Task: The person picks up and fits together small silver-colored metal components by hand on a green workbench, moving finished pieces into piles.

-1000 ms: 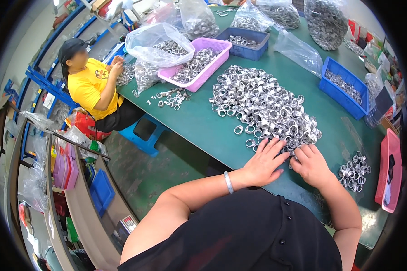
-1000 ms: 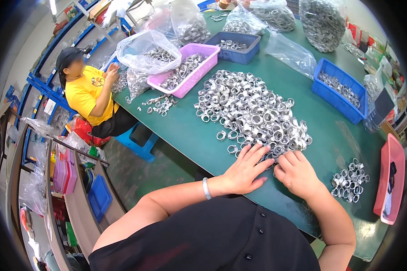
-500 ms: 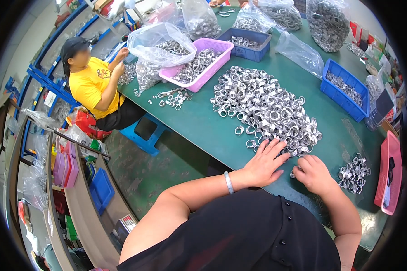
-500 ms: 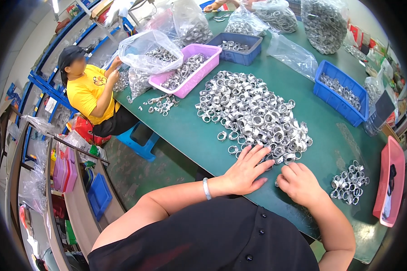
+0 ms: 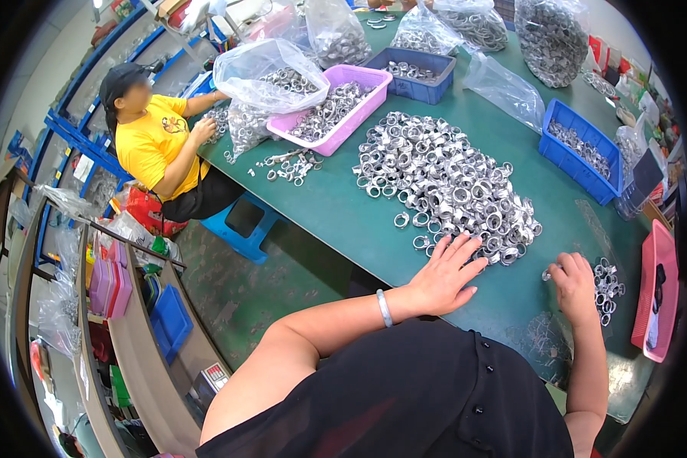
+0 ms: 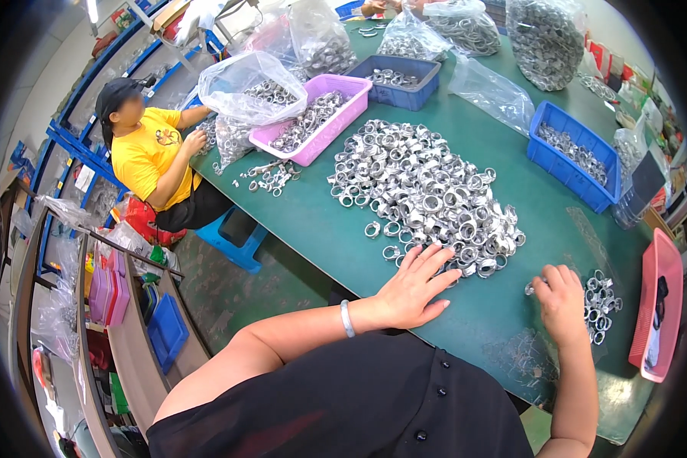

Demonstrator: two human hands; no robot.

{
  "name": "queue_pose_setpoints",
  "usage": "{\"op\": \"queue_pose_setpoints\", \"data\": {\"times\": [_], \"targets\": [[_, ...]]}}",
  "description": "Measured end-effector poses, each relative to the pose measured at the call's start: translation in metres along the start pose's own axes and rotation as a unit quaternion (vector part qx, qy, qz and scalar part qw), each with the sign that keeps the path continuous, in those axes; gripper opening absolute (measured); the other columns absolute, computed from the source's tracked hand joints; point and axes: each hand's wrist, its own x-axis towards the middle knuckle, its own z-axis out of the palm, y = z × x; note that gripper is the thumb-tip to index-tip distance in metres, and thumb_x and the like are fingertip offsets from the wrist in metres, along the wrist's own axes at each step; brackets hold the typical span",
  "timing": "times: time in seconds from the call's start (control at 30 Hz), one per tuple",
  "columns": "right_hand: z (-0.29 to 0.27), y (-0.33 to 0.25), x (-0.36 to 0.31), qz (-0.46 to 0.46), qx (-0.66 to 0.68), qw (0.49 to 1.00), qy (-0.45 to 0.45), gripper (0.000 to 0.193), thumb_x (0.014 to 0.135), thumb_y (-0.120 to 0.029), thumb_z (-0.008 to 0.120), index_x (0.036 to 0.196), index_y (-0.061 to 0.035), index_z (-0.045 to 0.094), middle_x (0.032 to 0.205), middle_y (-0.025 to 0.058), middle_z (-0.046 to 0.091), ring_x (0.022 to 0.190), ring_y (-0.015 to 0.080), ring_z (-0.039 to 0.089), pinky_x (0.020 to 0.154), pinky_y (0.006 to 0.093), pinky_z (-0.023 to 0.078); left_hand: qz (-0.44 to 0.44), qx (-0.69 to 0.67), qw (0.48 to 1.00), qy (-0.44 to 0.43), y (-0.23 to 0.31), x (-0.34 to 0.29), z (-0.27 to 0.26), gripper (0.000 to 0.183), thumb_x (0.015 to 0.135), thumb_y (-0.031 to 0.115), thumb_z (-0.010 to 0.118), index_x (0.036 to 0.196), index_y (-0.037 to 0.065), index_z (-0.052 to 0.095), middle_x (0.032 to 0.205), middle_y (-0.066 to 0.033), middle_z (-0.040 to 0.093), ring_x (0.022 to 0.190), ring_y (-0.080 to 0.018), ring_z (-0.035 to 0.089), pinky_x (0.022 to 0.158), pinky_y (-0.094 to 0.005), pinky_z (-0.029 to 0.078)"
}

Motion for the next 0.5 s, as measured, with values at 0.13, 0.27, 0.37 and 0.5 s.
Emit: {"op": "queue_pose_setpoints", "data": {"times": [0.13,0.27,0.37,0.5], "targets": [[0.007,0.014,-0.013,0.047,-0.003,0.999,-0.012,0.014,0.069,-0.003,0.056,0.082,-0.0032,0.059,0.091,0.0104,0.055,0.082,0.0282,0.053,0.071,0.0382,0.044,0.001,0.001,1.000,0.003,0.000,0.000,0.000,0.051,0.079,0.020,0.067,0.124,0.006,0.048,0.140,-0.0199,0.033,0.129,-0.0410,0.031,0.105,-0.0564,0.024],[0.006,0.018,-0.018,0.082,-0.010,0.996,-0.016,0.012,0.071,-0.003,0.055,0.082,-0.0022,0.059,0.088,0.0104,0.054,0.082,0.0287,0.052,0.073,0.0385,0.043,0.002,0.002,1.000,0.005,-0.001,-0.001,0.000,0.051,0.079,0.020,0.067,0.124,0.007,0.048,0.139,-0.0198,0.033,0.128,-0.0409,0.032,0.105,-0.0562,0.024],[0.005,0.023,-0.025,0.099,-0.016,0.995,-0.013,0.010,0.072,-0.002,0.056,0.082,-0.0011,0.059,0.088,0.0109,0.054,0.083,0.0293,0.052,0.075,0.0391,0.043,0.002,0.001,1.000,0.005,-0.001,0.000,0.001,0.051,0.079,0.020,0.067,0.124,0.007,0.048,0.139,-0.0197,0.033,0.128,-0.0407,0.032,0.105,-0.0562,0.024],[0.003,0.029,-0.030,0.133,-0.021,0.990,-0.029,0.011,0.072,0.000,0.055,0.083,0.0005,0.059,0.091,0.0123,0.055,0.086,0.0304,0.052,0.077,0.0406,0.044,-0.001,0.000,1.000,0.004,0.000,0.000,0.001,0.051,0.078,0.020,0.067,0.124,0.007,0.048,0.139,-0.0196,0.033,0.128,-0.0406,0.032,0.105,-0.0562,0.024]]}}
